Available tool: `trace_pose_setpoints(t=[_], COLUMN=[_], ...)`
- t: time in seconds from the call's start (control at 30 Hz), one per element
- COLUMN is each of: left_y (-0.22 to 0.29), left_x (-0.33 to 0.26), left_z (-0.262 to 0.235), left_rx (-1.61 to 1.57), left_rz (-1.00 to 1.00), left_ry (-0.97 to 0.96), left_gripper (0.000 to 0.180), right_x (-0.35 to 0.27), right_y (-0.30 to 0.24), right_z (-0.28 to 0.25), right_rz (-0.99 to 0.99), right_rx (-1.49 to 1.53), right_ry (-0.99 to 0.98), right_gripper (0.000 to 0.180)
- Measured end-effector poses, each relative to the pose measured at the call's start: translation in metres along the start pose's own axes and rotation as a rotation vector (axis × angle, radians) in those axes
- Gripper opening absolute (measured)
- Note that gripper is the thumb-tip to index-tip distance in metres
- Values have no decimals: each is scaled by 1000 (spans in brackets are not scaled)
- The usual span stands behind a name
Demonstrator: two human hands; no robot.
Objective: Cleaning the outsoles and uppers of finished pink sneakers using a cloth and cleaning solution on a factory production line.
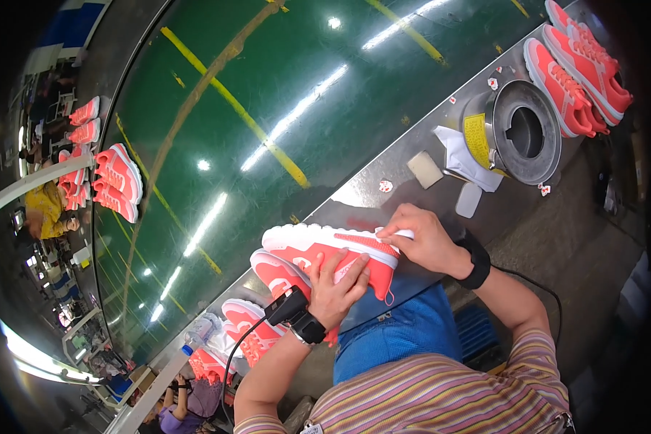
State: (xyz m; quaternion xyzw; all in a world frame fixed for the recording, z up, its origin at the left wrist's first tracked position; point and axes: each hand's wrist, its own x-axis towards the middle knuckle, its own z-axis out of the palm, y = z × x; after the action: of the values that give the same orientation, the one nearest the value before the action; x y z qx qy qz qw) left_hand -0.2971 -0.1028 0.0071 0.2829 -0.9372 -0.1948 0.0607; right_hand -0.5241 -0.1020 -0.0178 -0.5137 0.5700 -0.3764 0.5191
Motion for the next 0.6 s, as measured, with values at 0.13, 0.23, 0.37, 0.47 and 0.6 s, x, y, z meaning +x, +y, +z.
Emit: trace_pose_setpoints(t=[0.13, 0.23, 0.37, 0.47, 0.6], left_y=[4, 4, 3, 4, 4], left_x=[3, 1, -9, -9, -4], left_z=[1, 4, 4, 3, 5], left_rx=[19, 27, 36, 53, 48], left_rz=[8, 21, -10, -5, -7], left_ry=[-10, -13, -19, -28, -41], left_gripper=[34, 33, 31, 30, 30], right_x=[21, 38, 12, 9, 32], right_y=[7, 6, 2, -2, 1], right_z=[13, 26, 13, 7, 23], right_rz=[-65, -157, -144, -89, -168], right_rx=[-54, -61, 15, -57, -7], right_ry=[7, -68, -72, -72, -105], right_gripper=[9, 8, 9, 10, 8])
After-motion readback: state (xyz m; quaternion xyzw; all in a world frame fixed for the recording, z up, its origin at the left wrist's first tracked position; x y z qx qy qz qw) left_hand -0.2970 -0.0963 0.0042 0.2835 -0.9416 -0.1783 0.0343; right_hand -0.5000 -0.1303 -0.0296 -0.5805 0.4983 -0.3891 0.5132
